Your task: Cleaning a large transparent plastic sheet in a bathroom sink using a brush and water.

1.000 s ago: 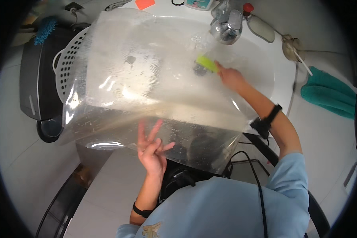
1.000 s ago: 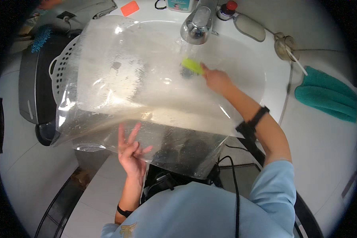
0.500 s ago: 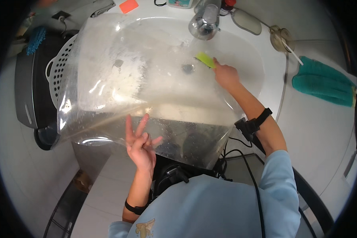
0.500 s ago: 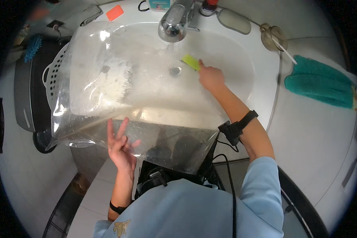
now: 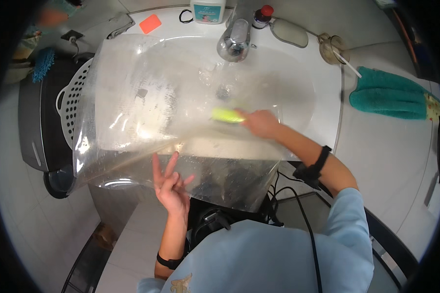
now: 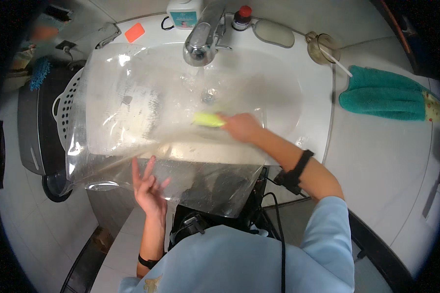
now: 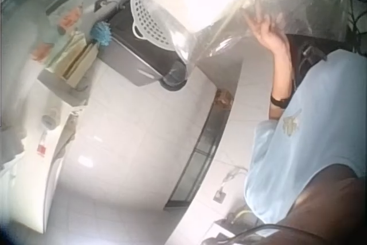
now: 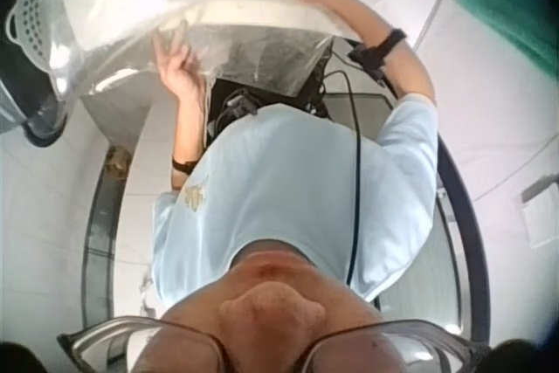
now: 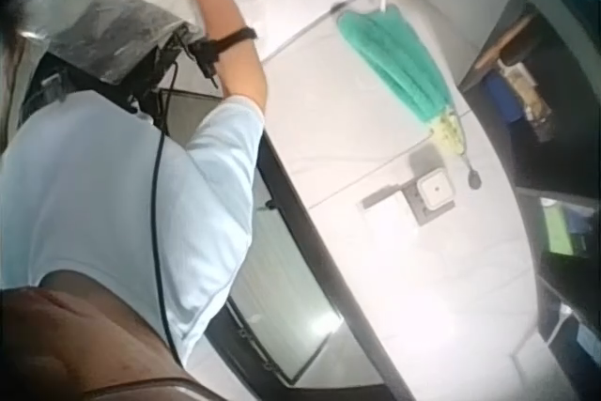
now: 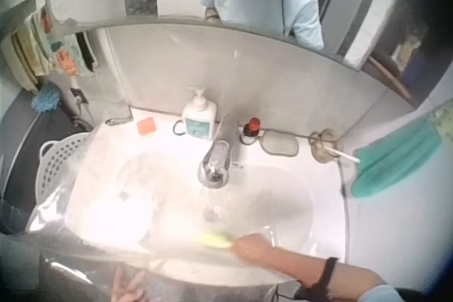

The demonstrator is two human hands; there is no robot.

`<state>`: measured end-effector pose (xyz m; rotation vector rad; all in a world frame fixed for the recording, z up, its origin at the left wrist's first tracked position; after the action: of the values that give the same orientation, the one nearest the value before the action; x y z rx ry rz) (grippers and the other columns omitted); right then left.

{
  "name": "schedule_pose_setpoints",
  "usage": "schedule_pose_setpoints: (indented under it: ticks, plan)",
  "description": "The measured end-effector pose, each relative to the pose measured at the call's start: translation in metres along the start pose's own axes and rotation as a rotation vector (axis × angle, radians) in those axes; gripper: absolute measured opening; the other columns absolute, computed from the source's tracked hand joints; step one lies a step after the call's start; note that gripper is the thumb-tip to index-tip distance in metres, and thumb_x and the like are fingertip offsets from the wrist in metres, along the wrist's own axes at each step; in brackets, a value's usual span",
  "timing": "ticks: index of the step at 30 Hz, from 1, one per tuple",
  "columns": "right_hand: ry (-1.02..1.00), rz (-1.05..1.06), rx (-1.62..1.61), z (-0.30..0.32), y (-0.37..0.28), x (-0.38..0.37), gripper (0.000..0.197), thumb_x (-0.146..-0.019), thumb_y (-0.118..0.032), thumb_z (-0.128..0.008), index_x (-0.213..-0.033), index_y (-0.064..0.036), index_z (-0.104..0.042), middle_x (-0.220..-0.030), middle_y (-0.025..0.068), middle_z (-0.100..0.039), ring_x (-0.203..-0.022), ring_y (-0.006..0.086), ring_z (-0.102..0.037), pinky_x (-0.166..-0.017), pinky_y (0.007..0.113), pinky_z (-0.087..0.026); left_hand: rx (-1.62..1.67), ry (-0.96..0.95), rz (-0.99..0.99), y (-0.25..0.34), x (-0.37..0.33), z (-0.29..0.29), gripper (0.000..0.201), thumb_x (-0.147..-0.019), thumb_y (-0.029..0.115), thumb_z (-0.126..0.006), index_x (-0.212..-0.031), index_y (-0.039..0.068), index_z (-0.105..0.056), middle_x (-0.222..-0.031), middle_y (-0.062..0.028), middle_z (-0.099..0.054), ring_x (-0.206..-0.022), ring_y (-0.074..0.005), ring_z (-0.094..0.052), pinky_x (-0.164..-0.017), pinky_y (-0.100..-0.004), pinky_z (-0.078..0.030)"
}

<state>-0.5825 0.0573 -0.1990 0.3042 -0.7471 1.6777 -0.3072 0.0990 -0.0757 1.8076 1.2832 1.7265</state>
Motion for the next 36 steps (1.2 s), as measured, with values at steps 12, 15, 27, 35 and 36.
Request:
schedule_pose_setpoints:
  ticks: [12,15,27,35,36]
  plan:
    - [-0.079,0.088,-0.148,0.015,-0.014,-0.071,0.053,-0.092,-0.026,-0.052,-0.143,-0.0254,-0.034,-0.094,0.0162,-0.065,-0.084,0.0315,-0.064,-0.075,0.044,-0.049,0.043,0.031,0.0,-0.013,-0.003,0.01,0.086,-0.07,0.005,-0.049,-0.148,0.008,-0.016,-0.132,-0.0283,-0.047,-0.05,-0.0043,-0.039,-0.062,-0.033,-0.059]
    - [-0.125,0.395,-0.116,0.019,-0.105,-0.07,0.056,-0.092,-0.026,-0.052,-0.144,-0.0298,-0.031,-0.092,0.0152,-0.065,-0.081,0.0316,-0.064,-0.072,0.043,-0.051,0.06,0.061,0.038,-0.018,-0.001,0.016,0.088,-0.069,0.008,-0.05,-0.149,0.009,-0.015,-0.133,-0.0243,-0.048,-0.05,-0.0037,-0.036,-0.059,-0.0298,-0.057]
    - [-0.047,0.825,-0.017,0.056,-0.274,-0.1,0.065,-0.088,-0.012,-0.049,-0.145,-0.0342,-0.028,-0.083,0.0125,-0.066,-0.074,0.0284,-0.065,-0.068,0.041,-0.052,0.178,0.071,0.051,-0.031,0.002,0.03,0.087,-0.065,0.004,-0.046,-0.147,0.006,-0.019,-0.126,-0.0273,-0.053,-0.048,-0.0057,-0.041,-0.061,-0.0344,-0.06]
    - [0.134,0.276,-0.005,0.065,-0.141,-0.151,0.059,-0.093,-0.022,-0.05,-0.147,-0.0258,-0.026,-0.073,0.0196,-0.061,-0.066,0.0345,-0.061,-0.062,0.045,-0.047,0.175,-0.022,0.03,-0.031,0.0,0.03,0.085,-0.064,0.003,-0.045,-0.146,0.003,-0.022,-0.125,-0.0281,-0.053,-0.053,-0.0068,-0.048,-0.066,-0.0349,-0.06]
    - [0.062,0.325,-0.029,0.049,-0.152,-0.141,0.057,-0.094,-0.024,-0.05,-0.146,-0.0254,-0.027,-0.07,0.02,-0.06,-0.065,0.0346,-0.06,-0.06,0.046,-0.046,0.166,-0.021,0.023,-0.031,-0.001,0.032,0.085,-0.064,0.002,-0.045,-0.146,0.002,-0.022,-0.125,-0.0281,-0.053,-0.054,-0.0072,-0.049,-0.066,-0.0347,-0.06]
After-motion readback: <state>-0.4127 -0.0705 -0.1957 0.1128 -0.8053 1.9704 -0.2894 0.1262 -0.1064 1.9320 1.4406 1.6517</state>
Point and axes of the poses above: each hand's wrist, its own x-axis away from the middle knuckle, its own z-axis out of the back of the hand, y = z × x, the point moved 10 cm from there along -x, towards the middle knuckle
